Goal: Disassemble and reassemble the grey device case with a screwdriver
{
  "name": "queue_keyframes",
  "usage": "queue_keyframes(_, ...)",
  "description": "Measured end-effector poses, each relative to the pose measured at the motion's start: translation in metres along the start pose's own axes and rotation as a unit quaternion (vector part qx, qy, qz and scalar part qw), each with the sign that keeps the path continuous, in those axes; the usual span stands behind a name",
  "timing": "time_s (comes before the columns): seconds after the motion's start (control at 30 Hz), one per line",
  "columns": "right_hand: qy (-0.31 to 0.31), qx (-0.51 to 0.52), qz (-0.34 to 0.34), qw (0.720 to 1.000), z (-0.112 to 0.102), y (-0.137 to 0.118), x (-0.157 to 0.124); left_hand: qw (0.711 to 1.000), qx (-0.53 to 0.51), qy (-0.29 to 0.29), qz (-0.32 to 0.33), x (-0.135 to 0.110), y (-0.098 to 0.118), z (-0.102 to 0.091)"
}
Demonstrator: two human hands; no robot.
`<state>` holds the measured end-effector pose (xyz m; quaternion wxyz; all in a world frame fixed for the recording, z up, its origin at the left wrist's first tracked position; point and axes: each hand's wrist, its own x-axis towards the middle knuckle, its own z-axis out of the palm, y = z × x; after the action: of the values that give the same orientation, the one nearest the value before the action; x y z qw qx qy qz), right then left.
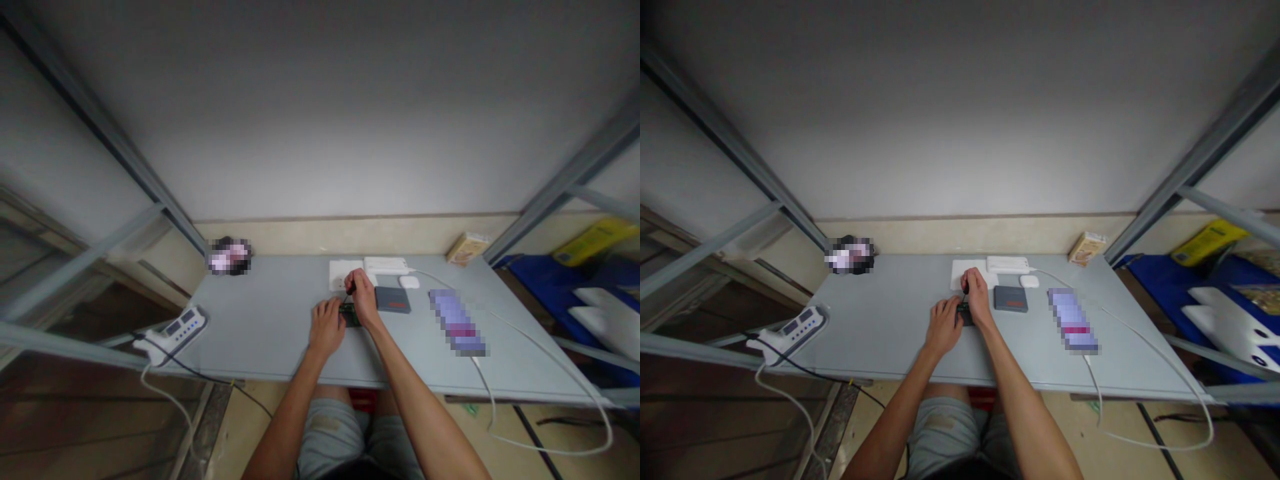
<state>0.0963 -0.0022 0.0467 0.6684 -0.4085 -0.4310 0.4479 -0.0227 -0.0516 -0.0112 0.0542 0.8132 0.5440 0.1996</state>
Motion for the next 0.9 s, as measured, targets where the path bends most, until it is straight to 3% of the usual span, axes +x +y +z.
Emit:
queue_keyframes(0.43,0.012,0.015,0.019,1.0,0.0032,-0.003,-0.0005,1.0,0.004,-0.007,-0.002,-0.0003,0.0018,-0.0035)
queue_keyframes(0.63,0.015,-0.042,-0.001,0.999,-0.0009,-0.005,0.0013,1.0,0.001,-0.014,-0.006,0.0004,0.0023,-0.0042)
queue_keyframes(0.9,0.012,-0.007,0.01,1.0,-0.0006,0.0019,0.0033,1.0,-0.002,-0.015,-0.011,0.0005,0.0023,-0.0039)
